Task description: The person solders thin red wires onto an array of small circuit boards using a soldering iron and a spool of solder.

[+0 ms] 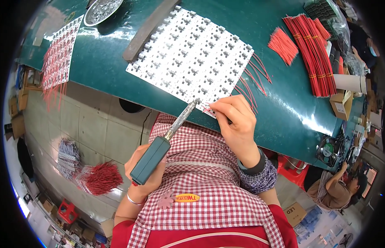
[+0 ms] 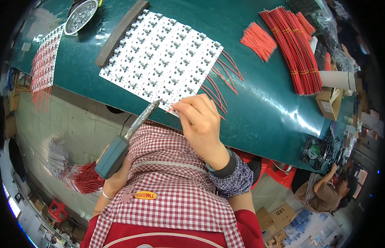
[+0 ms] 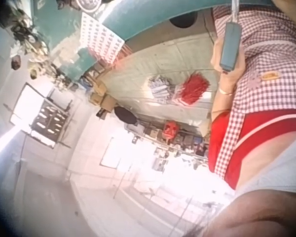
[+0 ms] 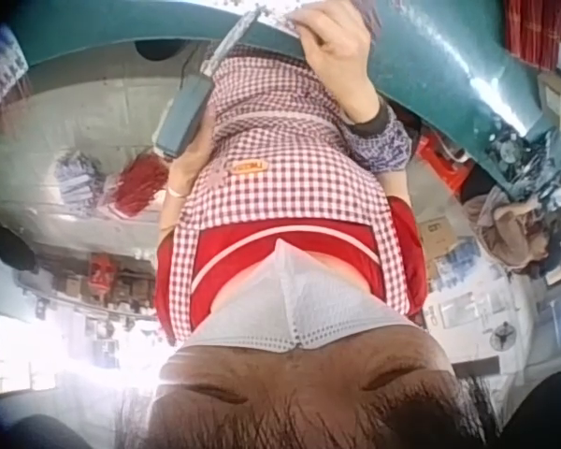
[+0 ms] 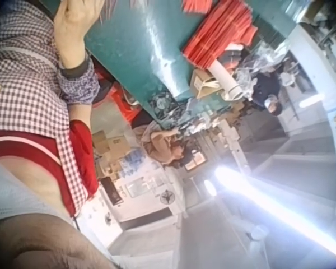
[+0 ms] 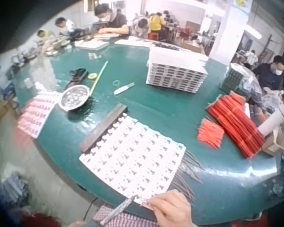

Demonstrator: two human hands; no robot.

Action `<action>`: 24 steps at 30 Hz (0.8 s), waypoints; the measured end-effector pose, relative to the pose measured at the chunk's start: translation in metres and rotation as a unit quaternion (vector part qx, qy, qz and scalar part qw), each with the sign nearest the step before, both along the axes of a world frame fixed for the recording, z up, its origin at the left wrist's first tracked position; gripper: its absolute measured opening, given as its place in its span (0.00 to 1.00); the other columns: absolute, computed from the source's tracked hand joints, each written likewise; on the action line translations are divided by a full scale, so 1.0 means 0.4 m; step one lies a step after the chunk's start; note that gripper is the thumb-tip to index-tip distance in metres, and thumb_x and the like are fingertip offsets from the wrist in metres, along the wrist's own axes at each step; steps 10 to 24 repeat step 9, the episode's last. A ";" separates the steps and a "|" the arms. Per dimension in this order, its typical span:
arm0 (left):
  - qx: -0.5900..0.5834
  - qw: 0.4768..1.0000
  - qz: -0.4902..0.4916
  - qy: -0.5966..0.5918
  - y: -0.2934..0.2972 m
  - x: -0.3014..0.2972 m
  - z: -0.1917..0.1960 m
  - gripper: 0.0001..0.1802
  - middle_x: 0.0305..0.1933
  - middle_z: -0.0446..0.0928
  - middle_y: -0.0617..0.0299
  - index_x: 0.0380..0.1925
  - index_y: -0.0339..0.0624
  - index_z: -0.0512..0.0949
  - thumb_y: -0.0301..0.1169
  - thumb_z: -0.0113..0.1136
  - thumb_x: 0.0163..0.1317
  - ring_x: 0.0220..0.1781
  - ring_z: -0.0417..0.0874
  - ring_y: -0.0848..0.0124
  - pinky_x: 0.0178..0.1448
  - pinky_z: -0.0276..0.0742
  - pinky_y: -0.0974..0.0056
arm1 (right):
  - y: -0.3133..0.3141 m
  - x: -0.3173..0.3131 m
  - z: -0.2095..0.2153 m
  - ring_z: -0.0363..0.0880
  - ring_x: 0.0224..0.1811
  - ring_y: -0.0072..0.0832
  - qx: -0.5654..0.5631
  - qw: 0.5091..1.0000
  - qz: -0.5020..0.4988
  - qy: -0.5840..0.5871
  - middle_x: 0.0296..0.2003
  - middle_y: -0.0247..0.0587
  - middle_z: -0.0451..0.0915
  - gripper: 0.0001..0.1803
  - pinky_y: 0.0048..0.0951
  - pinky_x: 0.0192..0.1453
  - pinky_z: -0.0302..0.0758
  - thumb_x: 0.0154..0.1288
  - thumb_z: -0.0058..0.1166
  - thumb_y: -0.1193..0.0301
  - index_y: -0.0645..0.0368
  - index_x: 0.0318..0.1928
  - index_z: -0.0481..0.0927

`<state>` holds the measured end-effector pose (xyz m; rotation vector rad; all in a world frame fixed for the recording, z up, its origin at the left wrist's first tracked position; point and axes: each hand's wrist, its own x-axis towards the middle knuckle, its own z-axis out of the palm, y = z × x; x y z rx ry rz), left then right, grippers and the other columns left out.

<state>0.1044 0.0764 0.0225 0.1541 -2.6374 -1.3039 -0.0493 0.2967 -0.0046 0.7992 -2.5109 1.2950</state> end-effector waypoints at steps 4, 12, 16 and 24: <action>0.004 1.000 0.000 -0.005 0.004 0.001 0.002 0.11 0.40 0.84 0.49 0.37 0.29 0.84 0.17 0.71 0.51 0.37 0.89 0.57 0.40 0.85 0.63 | -0.003 -0.002 -0.002 0.78 0.36 0.36 0.009 1.000 0.005 0.001 0.34 0.38 0.81 0.13 0.34 0.39 0.76 0.52 0.67 0.85 0.59 0.38 0.85; 0.012 1.000 -0.007 0.006 0.011 -0.004 -0.001 0.11 0.39 0.84 0.49 0.36 0.31 0.84 0.17 0.72 0.50 0.38 0.88 0.58 0.40 0.84 0.64 | 0.000 -0.009 0.019 0.79 0.38 0.37 0.043 0.998 0.031 -0.033 0.35 0.38 0.82 0.13 0.37 0.42 0.77 0.54 0.65 0.85 0.59 0.39 0.85; 0.012 1.000 -0.007 0.006 0.011 -0.004 -0.001 0.11 0.39 0.84 0.49 0.36 0.31 0.84 0.17 0.72 0.50 0.38 0.88 0.58 0.40 0.84 0.64 | 0.000 -0.009 0.019 0.79 0.38 0.37 0.043 0.998 0.031 -0.033 0.35 0.38 0.82 0.13 0.37 0.42 0.77 0.54 0.65 0.85 0.59 0.39 0.85; 0.012 1.000 -0.007 0.006 0.011 -0.004 -0.001 0.11 0.39 0.84 0.49 0.36 0.31 0.84 0.17 0.72 0.50 0.38 0.88 0.58 0.40 0.84 0.64 | 0.000 -0.009 0.019 0.79 0.38 0.37 0.043 0.998 0.031 -0.033 0.35 0.38 0.82 0.13 0.37 0.42 0.77 0.54 0.65 0.85 0.59 0.39 0.85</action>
